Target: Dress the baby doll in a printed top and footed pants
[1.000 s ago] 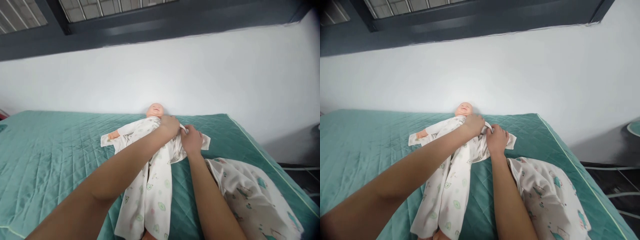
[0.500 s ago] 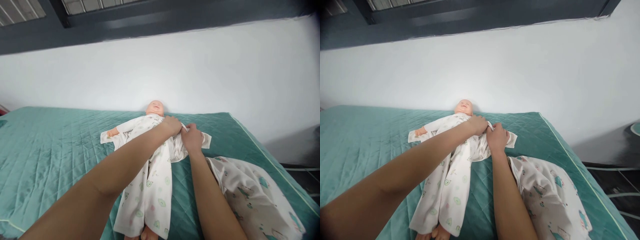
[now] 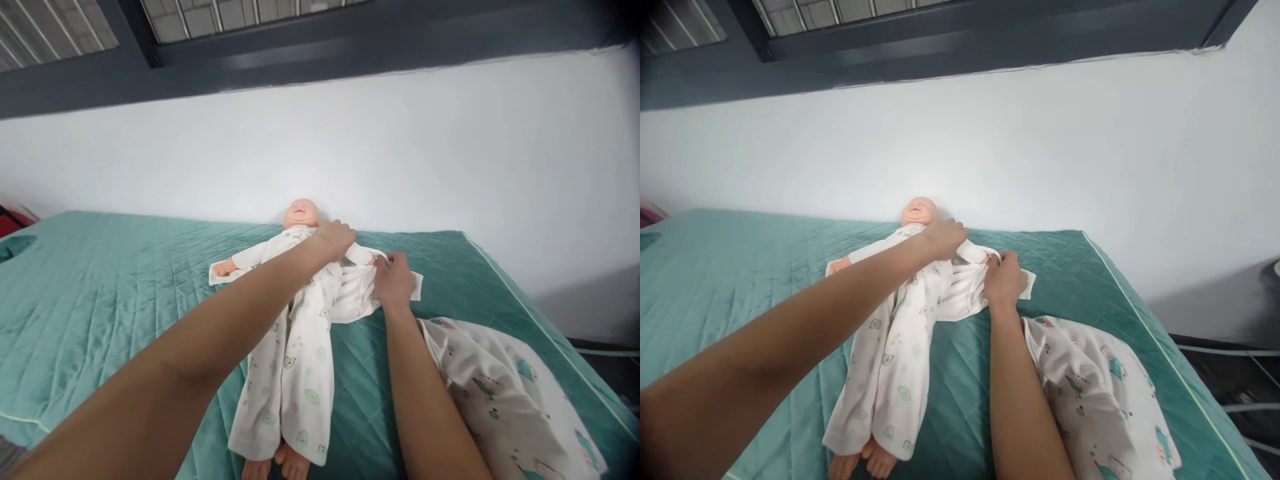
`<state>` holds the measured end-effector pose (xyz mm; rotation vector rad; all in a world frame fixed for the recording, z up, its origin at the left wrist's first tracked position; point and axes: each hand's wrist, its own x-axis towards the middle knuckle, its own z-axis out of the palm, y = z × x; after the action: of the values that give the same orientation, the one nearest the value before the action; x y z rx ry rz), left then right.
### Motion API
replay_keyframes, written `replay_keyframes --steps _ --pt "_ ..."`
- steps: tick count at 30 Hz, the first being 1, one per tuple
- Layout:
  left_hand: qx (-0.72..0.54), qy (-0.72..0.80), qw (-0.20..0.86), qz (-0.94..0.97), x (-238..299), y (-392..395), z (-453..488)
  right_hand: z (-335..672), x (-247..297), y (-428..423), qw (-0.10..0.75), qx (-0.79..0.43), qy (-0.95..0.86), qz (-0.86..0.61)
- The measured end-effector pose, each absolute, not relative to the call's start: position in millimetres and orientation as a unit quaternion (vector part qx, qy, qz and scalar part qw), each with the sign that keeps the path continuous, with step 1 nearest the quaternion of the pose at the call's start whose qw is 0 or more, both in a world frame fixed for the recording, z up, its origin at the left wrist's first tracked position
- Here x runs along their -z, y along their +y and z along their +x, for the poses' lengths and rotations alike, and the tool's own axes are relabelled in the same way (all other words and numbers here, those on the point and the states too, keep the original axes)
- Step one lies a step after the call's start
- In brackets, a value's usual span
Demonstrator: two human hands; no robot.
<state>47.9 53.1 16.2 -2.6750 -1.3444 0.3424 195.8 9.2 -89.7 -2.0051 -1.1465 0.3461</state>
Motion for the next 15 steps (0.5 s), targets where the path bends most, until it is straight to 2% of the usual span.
replay_keyframes --steps 4,9,15 --pt "-0.109 -0.447 0.068 -0.885 -24 54 36 201 92 12 0.434 -0.153 -0.433 -0.776" --pt "-0.098 -0.448 0.076 -0.885 -31 56 23 208 96 19 0.524 -0.184 -0.391 -0.733" --pt "-0.075 -0.456 0.084 -0.883 -35 51 10 211 103 24 0.624 -0.296 -0.317 -0.65"
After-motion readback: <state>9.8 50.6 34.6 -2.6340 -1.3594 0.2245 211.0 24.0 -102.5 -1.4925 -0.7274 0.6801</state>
